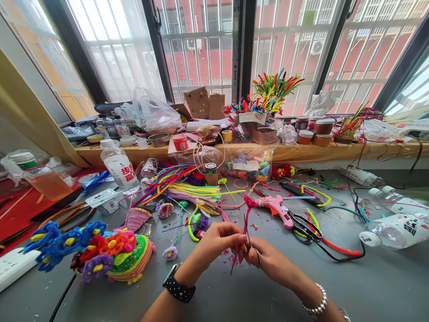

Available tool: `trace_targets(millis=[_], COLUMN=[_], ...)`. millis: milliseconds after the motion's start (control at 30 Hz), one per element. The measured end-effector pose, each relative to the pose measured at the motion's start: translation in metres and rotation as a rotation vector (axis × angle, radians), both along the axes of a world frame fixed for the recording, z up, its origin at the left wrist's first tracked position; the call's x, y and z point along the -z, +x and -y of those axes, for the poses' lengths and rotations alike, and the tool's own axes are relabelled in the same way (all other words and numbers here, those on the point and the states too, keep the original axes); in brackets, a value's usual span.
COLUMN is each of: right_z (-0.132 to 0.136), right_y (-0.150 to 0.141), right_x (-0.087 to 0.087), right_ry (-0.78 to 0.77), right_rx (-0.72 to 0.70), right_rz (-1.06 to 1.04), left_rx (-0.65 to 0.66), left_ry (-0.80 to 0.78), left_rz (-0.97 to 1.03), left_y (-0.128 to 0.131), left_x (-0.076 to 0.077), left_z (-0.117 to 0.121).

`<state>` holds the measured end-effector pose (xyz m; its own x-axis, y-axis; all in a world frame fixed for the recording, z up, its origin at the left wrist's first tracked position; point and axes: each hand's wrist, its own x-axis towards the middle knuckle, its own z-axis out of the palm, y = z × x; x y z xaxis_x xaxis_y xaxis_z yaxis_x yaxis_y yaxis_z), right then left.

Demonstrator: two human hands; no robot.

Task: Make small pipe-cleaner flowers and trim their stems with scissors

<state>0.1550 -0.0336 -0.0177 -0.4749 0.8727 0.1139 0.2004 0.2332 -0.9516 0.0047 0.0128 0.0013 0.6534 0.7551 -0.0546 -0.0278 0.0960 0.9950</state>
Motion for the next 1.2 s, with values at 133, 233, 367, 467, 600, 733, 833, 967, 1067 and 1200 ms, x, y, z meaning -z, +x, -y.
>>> trace_targets(millis=[133, 233, 367, 467, 600, 733, 833, 967, 1067, 1200], right_z=[-0.001, -0.002, -0.002, -0.002, -0.002, -0.002, -0.003, -0.005, -0.006, -0.007], right_y=[0.001, 0.001, 0.001, 0.001, 0.001, 0.001, -0.001, -0.004, -0.004, -0.004], right_x=[0.003, 0.005, 0.006, 0.005, 0.005, 0.006, 0.008, 0.013, 0.017, 0.019], right_ry=[-0.046, -0.065, -0.059, -0.052, -0.048, -0.07, -0.063, -0.066, -0.074, -0.072], right_rx=[-0.005, -0.015, -0.011, -0.012, -0.002, 0.019, 0.045, 0.1, 0.138, 0.18], right_rz=[-0.019, -0.045, -0.043, -0.037, -0.038, -0.042, -0.042, -0.051, -0.041, -0.016], left_rx=[-0.02, -0.032, -0.04, -0.049, -0.043, -0.042, -0.046, -0.076, -0.098, -0.099], left_ry=[0.01, 0.007, 0.005, 0.016, 0.029, 0.038, 0.043, 0.044, 0.037, 0.028], left_rz=[0.0, 0.01, -0.011, -0.037, -0.041, -0.049, -0.055, -0.055, -0.044, -0.033], left_y=[0.0, 0.0, 0.001, 0.001, 0.001, 0.001, 0.001, 0.001, 0.001, 0.001], left_x=[0.0, 0.001, 0.001, -0.001, 0.0, 0.0, -0.001, -0.001, -0.001, 0.0], left_z=[0.0, 0.0, 0.001, 0.001, 0.001, 0.0, 0.0, -0.001, -0.002, -0.003])
